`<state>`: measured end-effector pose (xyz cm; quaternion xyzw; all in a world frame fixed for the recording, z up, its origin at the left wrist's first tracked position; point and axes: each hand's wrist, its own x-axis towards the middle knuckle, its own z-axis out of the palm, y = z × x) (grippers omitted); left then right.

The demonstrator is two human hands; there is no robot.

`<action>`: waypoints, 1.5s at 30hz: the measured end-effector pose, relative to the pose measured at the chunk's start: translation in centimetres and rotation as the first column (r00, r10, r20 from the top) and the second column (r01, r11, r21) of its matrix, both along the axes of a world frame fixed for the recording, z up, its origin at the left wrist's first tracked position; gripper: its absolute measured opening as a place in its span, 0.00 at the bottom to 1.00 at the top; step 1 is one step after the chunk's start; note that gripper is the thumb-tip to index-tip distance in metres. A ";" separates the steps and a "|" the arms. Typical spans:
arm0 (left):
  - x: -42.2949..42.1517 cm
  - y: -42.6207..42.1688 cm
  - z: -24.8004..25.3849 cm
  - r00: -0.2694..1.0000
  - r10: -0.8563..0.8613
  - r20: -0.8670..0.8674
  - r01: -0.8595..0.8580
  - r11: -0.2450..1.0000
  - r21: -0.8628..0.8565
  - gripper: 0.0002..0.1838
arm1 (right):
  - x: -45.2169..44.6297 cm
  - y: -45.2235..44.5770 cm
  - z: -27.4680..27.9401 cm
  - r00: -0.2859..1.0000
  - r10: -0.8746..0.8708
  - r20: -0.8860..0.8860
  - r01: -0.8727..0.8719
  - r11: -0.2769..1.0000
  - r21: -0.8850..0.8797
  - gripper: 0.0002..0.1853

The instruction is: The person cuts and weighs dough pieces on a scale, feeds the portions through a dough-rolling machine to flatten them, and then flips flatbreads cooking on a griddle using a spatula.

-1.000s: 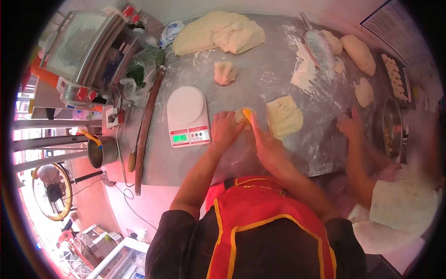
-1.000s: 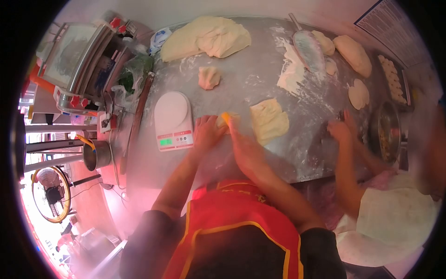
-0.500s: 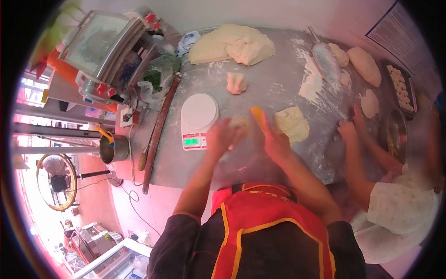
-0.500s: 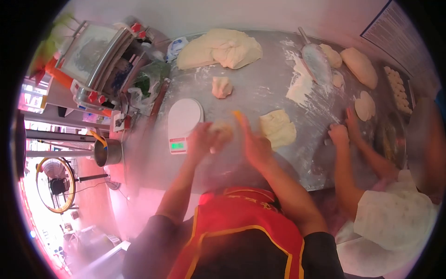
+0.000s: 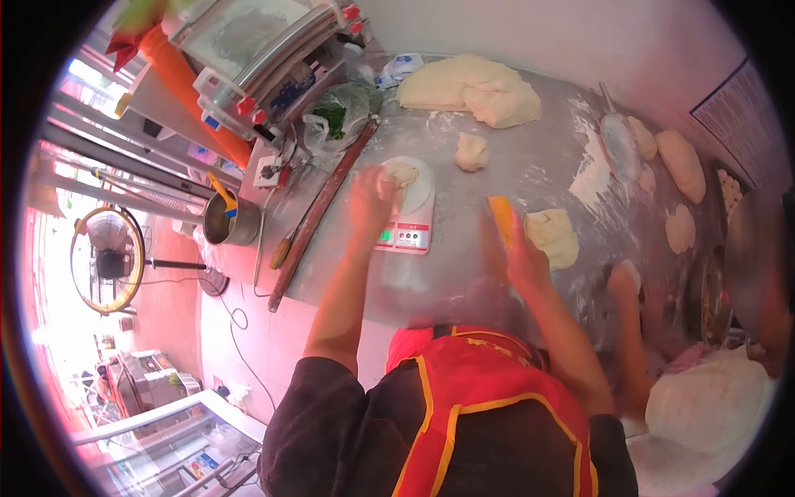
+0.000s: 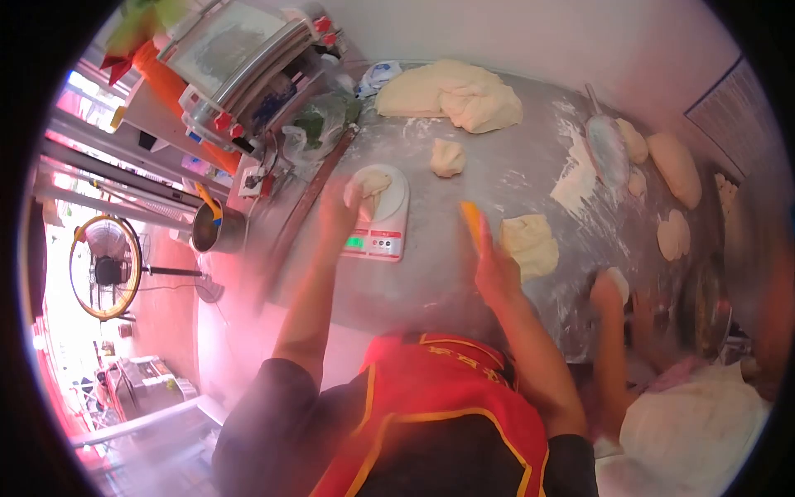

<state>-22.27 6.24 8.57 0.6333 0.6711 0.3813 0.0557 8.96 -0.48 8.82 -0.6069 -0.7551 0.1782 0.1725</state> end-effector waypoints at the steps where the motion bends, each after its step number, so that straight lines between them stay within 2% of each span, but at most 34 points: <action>1: 1.4 -1.1 0.1 0.994 -0.102 0.043 0.101 0.995 0.023 0.20 | 0.2 -0.5 0.5 0.999 -0.002 -0.041 0.003 1.000 0.024 0.42; 2: 2.9 -2.5 -0.2 0.976 -0.203 0.082 0.199 0.979 0.049 0.18 | 0.3 -1.1 1.1 0.997 -0.002 -0.082 0.006 0.999 0.045 0.41; 3: 4.1 -4.2 -1.5 0.947 -0.283 0.151 0.286 0.958 0.002 0.16 | 0.4 -1.5 2.1 0.993 -0.012 -0.114 0.020 0.997 0.075 0.40; 4: 5.8 -6.0 -0.5 0.916 -0.316 0.247 0.354 0.926 -0.129 0.15 | 0.5 -1.9 3.4 0.989 -0.022 -0.148 0.038 0.994 0.103 0.39; 5: 6.8 -7.3 -2.3 0.902 -0.415 0.120 0.427 0.897 -0.111 0.15 | 0.6 -2.3 4.6 0.983 -0.034 -0.182 0.058 0.990 0.130 0.38; 6: 7.6 -8.3 -3.7 0.871 -0.474 0.128 0.488 0.864 -0.124 0.13 | 0.8 -2.7 5.6 0.978 -0.087 -0.189 0.096 0.995 0.034 0.38; 8: 9.5 -9.7 -4.2 0.849 -0.467 0.249 0.522 0.814 -0.254 0.14 | 1.4 -3.2 6.8 0.964 -0.194 -0.180 0.167 0.974 -0.154 0.37; 9: 10.4 -10.1 -4.3 0.834 -0.457 0.308 0.543 0.780 -0.312 0.14 | 1.8 -3.5 6.6 0.964 -0.186 -0.187 0.167 0.979 -0.115 0.37; 11: 11.7 -10.3 -4.3 0.843 -0.467 0.268 0.537 0.766 -0.355 0.14 | 2.7 -4.1 6.0 0.964 -0.172 -0.205 0.170 0.985 -0.030 0.37; 12: 12.3 -10.3 -4.3 0.845 -0.473 0.247 0.534 0.757 -0.376 0.14 | 3.0 -4.5 6.1 0.963 -0.183 -0.197 0.178 0.983 -0.045 0.37; 17: 13.8 -9.7 -5.6 0.830 -0.499 0.251 0.558 0.764 -0.325 0.14 | 4.0 -6.1 6.2 0.964 -0.187 -0.187 0.179 0.982 -0.058 0.37; 21: 14.6 -9.0 -6.5 0.815 -0.530 0.235 0.579 0.761 -0.292 0.14 | 3.8 -7.0 7.3 0.943 -0.265 -0.203 0.228 0.955 -0.189 0.36; 24: 14.7 -8.0 -8.0 0.802 -0.597 0.006 0.596 0.799 -0.081 0.12 | 4.0 -7.3 7.2 0.943 -0.274 -0.189 0.239 0.953 -0.188 0.36; 26: 14.1 -7.8 -7.5 0.923 -0.307 0.230 0.335 0.938 -0.090 0.12 | 4.3 -7.6 6.9 0.942 -0.262 -0.209 0.233 0.960 -0.153 0.36; 27: 13.4 -7.6 -6.5 0.931 -0.144 0.335 0.194 0.974 -0.119 0.12 | 4.4 -7.7 6.9 0.950 -0.245 -0.195 0.225 0.967 -0.122 0.36; 29: 10.3 -6.6 -4.7 0.956 0.087 0.280 -0.031 0.980 -0.199 0.16 | 4.4 -7.8 7.0 0.963 -0.213 -0.166 0.206 0.977 -0.058 0.36; 31: 6.7 -5.2 -5.7 0.916 0.286 0.280 -0.255 0.956 -0.143 0.19 | 4.0 -7.7 7.6 0.966 -0.222 -0.133 0.208 0.972 -0.110 0.36; 34: 3.5 -3.9 -4.7 0.871 0.444 0.209 -0.427 0.896 -0.123 0.22 | 3.0 -6.9 8.0 0.975 -0.167 -0.145 0.139 0.973 -0.183 0.36; 35: 3.2 -3.3 -4.7 0.864 0.441 0.243 -0.402 0.895 -0.194 0.22 | 2.4 -6.3 8.1 0.977 -0.138 -0.161 0.103 0.973 -0.206 0.36; 37: 2.7 -2.4 -4.7 0.842 0.440 0.311 -0.338 0.881 -0.331 0.23 | 0.6 -5.0 8.5 0.988 0.009 -0.153 -0.021 0.997 -0.079 0.35; 39: 2.3 -2.5 -5.5 0.862 0.423 0.279 -0.312 0.877 -0.366 0.21 | -1.8 -3.4 8.5 0.967 0.172 -0.187 -0.162 0.984 0.067 0.35; 41: 2.1 -2.6 -5.8 0.868 0.427 0.254 -0.306 0.862 -0.404 0.20 | -4.4 -1.3 8.1 0.899 0.362 -0.248 -0.303 0.921 0.245 0.36; 43: 1.8 -3.1 -5.8 0.862 0.451 0.229 -0.319 0.836 -0.447 0.19 | -6.5 0.6 8.6 0.885 0.449 -0.126 -0.430 0.890 0.154 0.35; 45: 1.9 -3.7 -6.6 0.758 0.500 0.418 -0.327 0.847 -0.420 0.17 | -8.8 2.2 8.7 0.852 0.524 0.006 -0.521 0.847 0.109 0.36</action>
